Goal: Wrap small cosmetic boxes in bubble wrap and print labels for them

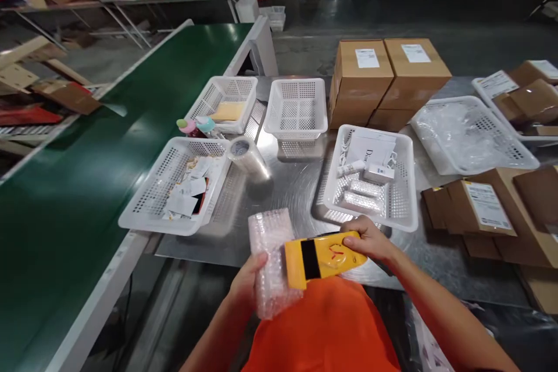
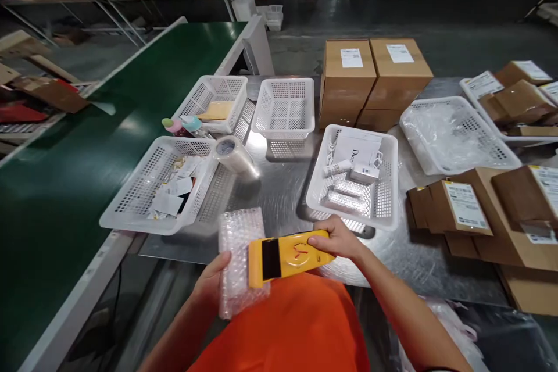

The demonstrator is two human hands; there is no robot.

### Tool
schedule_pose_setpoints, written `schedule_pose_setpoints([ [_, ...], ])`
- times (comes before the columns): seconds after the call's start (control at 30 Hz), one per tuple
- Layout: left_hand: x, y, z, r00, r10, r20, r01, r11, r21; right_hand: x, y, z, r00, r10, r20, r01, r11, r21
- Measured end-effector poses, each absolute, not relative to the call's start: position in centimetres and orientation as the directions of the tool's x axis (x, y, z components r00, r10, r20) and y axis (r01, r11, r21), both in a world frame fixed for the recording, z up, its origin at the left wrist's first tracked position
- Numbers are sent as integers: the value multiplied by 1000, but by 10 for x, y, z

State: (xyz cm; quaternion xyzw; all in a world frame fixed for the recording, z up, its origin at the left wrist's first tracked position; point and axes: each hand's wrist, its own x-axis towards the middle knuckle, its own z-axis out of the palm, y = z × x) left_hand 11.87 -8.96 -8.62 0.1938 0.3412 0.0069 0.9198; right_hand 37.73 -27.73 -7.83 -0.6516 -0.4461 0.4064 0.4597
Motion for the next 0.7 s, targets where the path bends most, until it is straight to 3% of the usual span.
schedule_pose_setpoints([
  [0.23, 112, -73, -61, 862, 31, -506, 195, 901, 387, 394, -299, -79, 363, 926, -108, 385, -254, -887],
  [0.37, 115, -74, -76, 818, 36, -574, 218, 904, 367, 378, -290, -77, 384, 918, -100, 430, -274, -860],
  [0.43, 117, -74, -82, 752, 93, -652, 199, 911, 361, 373, -289, -74, 408, 906, -107, 443, -300, -845],
  [0.53, 128, -78, -82, 647, 290, -705, 111, 879, 463, 369, -290, -68, 437, 890, -133, 440, -340, -831],
  [0.7, 152, -93, -73, 574, 513, -639, 90, 736, 671, 365, -289, -63, 501, 848, -172, 524, -456, -719],
])
